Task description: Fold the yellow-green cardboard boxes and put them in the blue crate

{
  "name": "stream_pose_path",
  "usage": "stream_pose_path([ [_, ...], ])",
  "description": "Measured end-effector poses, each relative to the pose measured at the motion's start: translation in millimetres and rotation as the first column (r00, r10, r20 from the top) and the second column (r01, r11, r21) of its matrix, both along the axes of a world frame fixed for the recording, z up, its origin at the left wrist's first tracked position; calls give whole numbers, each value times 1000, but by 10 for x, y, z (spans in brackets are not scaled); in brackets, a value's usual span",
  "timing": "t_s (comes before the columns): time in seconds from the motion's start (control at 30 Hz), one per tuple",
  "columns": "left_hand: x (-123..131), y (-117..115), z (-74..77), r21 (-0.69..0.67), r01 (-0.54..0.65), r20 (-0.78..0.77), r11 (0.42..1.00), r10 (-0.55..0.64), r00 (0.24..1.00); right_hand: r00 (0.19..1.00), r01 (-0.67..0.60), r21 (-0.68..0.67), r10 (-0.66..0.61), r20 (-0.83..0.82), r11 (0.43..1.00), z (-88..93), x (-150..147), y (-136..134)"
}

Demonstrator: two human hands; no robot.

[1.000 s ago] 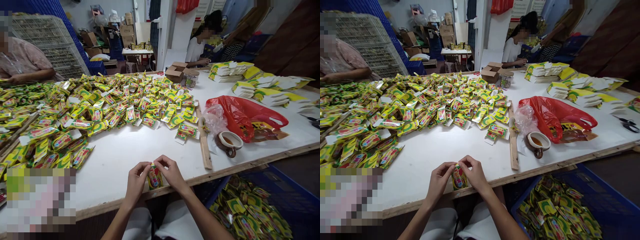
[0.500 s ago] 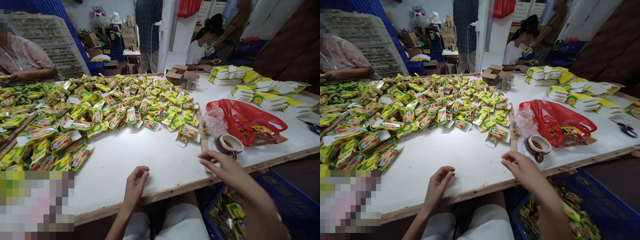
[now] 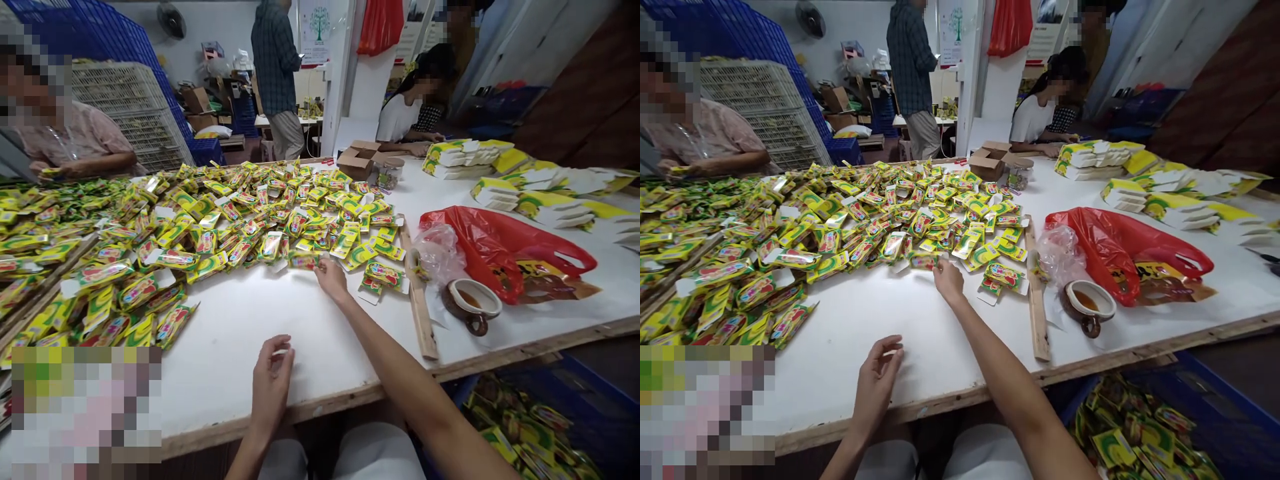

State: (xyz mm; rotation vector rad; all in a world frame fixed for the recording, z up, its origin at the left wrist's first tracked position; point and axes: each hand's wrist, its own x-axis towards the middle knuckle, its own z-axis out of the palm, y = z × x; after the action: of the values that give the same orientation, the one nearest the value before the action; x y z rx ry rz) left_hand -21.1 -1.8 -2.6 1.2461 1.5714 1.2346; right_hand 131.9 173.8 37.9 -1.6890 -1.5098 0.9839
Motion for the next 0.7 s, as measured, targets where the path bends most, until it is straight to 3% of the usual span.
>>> stream_pose_path([
  [0.07, 16, 27, -2, 123, -87, -75, 989, 96, 993, 998, -53, 62, 51, 39, 997, 35, 123, -335],
  [0.13, 55, 54, 12, 192, -72, -103, 979, 93, 990, 982, -185, 151, 177, 66, 971, 37, 191, -710],
  [0.23, 131, 66, 42, 84, 138, 39, 987, -142, 989, 929, -362, 257, 368, 27, 896, -38, 193, -1171],
  [0.3, 157, 48, 54, 19, 245, 183, 969, -244, 952, 929, -310, 256, 349, -121, 916, -127, 163, -1349],
  [0.4, 138, 20, 57, -24, 279, 254, 960, -264, 930, 920, -193, 218, 253, -299, 957, -252, 134, -1449],
  [0.53, 99, 58, 53, -5, 287, 175, 958, -282, 943, 908, -269, 212, 321, -271, 940, -321, 150, -1426],
  [0.7, 148, 108, 56, 64, 209, 283, 976, -219, 934, 907, -151, 250, 234, -350, 956, -331, 165, -1386],
])
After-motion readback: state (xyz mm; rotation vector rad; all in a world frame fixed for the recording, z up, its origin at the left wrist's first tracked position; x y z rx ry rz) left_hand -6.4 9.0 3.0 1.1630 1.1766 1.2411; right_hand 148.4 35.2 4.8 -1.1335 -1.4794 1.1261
